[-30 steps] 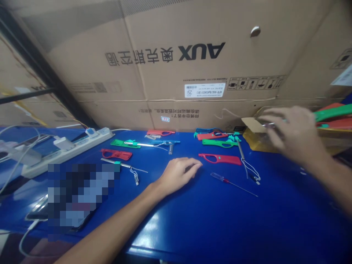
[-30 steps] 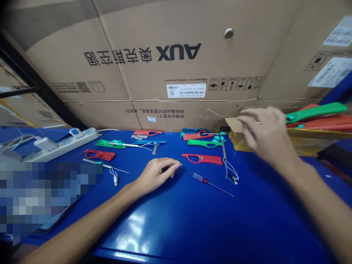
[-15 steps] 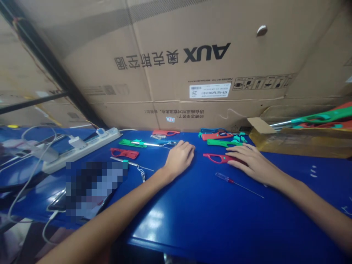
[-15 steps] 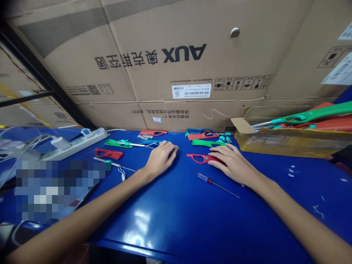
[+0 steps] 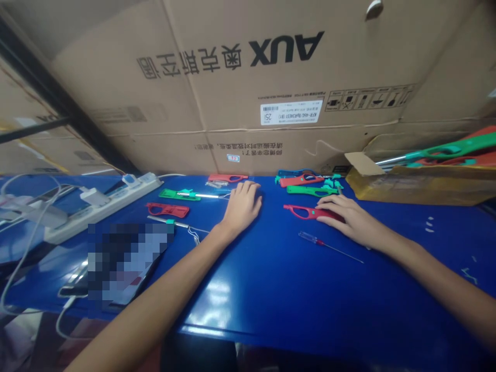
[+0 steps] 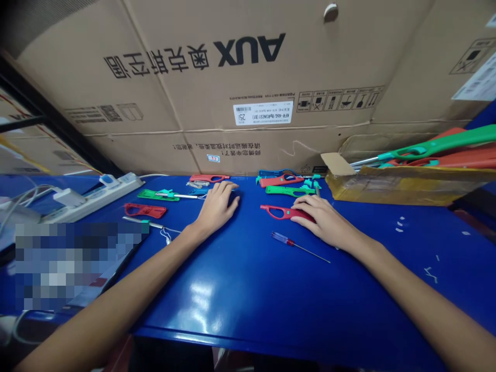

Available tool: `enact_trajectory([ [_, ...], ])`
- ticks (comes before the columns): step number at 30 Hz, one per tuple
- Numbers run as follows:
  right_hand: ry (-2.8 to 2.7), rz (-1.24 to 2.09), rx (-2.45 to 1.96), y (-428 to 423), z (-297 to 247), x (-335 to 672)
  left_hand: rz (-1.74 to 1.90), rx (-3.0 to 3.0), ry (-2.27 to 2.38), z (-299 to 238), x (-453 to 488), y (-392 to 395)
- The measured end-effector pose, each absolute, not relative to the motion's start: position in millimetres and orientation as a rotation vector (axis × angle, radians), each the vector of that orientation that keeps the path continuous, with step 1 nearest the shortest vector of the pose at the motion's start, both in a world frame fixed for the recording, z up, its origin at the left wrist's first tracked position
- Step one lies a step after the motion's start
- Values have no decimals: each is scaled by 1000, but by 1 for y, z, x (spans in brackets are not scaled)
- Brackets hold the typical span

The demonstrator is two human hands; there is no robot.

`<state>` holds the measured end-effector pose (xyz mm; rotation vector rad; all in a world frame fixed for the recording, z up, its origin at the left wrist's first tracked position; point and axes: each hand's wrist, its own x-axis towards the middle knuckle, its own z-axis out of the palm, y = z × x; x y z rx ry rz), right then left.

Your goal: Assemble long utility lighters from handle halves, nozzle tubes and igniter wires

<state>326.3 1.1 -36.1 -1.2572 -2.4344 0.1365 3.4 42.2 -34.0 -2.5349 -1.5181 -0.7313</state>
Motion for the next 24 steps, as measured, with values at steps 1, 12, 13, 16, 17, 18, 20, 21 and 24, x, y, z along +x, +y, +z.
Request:
enact_trajectory([
  [1,-2425,139,-1262,1,-37,326,-715,-2541,-1517,-35,4,43],
  [12,-2219,98,-1642,6,-45,331,-660,-2712,-1384,-37,5,42],
  [13,-2220,131,-1663,7,-47,333,-662,-2716,-1377,-37,5,42],
  [16,-2235,176,-1676,9,-49,337,-697,-2654,-1416,-32,4,42],
  [17,-2242,178,-1679,9,-49,337,-710,-2596,-1464,-28,2,43],
  [18,-2249,177,-1682,9,-49,338,-714,-2515,-1528,-23,-1,43],
  [20,-2263,173,-1686,8,-49,338,-648,-2319,-1665,-12,-10,43],
  [21,-2267,173,-1687,8,-50,338,-566,-2204,-1739,-5,-17,42],
  [24,-2264,173,-1677,8,-50,338,-136,-1962,-2046,13,-44,41],
])
